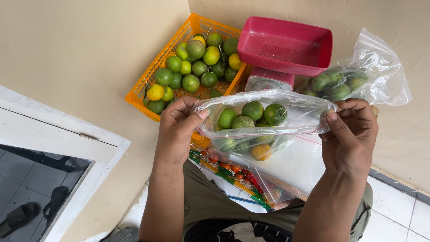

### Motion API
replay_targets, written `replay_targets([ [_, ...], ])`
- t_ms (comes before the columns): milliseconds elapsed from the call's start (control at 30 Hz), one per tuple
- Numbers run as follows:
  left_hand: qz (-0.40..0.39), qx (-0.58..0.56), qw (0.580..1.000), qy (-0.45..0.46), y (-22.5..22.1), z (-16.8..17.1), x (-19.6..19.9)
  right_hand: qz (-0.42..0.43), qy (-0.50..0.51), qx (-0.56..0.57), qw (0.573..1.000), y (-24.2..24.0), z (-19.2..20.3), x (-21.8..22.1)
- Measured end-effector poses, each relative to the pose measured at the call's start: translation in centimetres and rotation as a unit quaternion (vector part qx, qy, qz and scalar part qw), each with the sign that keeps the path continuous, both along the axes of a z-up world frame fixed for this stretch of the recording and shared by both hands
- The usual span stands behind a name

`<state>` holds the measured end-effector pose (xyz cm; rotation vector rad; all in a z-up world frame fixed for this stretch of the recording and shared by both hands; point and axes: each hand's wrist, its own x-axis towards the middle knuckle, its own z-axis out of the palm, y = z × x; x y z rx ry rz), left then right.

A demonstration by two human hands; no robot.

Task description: The person picks green limes from a yellow basket and places them into a pink weighing tray, then transfers them into a clear plastic bag. The person seals the bag and sets it aside, then returns to the basket to continue selecting limes.

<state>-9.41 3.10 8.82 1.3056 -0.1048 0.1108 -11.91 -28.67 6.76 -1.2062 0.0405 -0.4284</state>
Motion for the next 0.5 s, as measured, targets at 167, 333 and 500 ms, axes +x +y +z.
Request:
replay_targets([
  [167, 0.035, -0.041, 0.998, -0.038, -0.6, -0.9, 0.2, -0.032, -0.008, -0.002, 0.999, 0.4, 1.3, 0.5],
  [333, 0.089, -0.048, 0.994, -0.048, -1.0, -0.8, -0.3, -0.034, -0.021, -0.003, 0.999, 0.8, 1.6, 0.7],
  [500, 0.185, 0.157, 0.964, -0.106, -1.8, 1.6, -1.6, -0.070, -0.046, -0.038, 0.996, 0.9, 1.6, 1.3],
])
